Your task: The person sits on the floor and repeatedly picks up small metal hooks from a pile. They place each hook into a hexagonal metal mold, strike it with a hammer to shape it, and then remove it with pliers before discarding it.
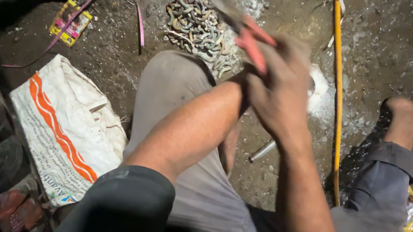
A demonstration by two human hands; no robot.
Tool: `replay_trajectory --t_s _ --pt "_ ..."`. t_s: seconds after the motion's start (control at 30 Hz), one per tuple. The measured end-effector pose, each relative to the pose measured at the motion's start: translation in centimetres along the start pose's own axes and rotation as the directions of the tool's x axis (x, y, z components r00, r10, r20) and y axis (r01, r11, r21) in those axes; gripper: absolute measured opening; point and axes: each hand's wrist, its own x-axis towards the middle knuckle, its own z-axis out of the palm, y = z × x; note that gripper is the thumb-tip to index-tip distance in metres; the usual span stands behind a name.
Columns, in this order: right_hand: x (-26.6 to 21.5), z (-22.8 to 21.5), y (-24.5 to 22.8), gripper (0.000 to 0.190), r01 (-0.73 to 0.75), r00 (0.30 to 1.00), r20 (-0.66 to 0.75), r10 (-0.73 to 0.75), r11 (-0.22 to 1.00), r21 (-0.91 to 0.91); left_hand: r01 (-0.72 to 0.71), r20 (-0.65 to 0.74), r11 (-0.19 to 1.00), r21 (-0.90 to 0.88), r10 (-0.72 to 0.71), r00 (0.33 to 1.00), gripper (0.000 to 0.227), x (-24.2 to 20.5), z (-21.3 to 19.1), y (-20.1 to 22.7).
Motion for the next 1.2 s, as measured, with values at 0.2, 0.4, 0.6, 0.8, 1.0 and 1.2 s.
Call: replay_trajectory --t_s 0.2,0.4,0.6,0.8,1.0,1.2 --pt "-12.4 -5.0 5.7 0.032 -0.374 0.919 -0.145 0.367 0.927 -0.018 -0.029 -0.103 -0.771 0.636 -0.122 0.987 0.019 3.8 2.0 -1.8" --pt "-23.4 1.1 10.2 0.043 -0.842 0.474 0.227 0.851 0.513 -0.166 -0.135 0.002 -0.603 0.786 -0.216 0.976 0.019 2.2 4.7 -2.8" --pt "-22.1 2.7 13.2 0.025 -0.678 0.664 -0.107 0.740 0.657 0.330 -0.491 0.068 -0.572 0.657 -0.603 0.794 0.025 -1.3 6.1 -4.3" --pt "-17.2 1.5 14.2 0.012 -0.591 0.593 -0.179 0.785 0.575 0.566 -0.636 0.211 -0.485 0.601 -0.671 0.711 0.014 -2.6 6.4 -5.6" --pt "-16.9 1.9 16.8 0.012 -0.600 0.620 -0.281 0.733 0.673 0.433 -0.474 0.279 -0.588 0.655 -0.395 0.875 0.041 -0.8 9.2 -3.8" --pt "-17.4 7.5 20.6 0.016 -0.602 0.758 -0.326 0.566 0.799 -0.013 -0.215 0.280 -0.657 0.722 -0.006 0.960 0.033 0.5 9.6 -0.5"
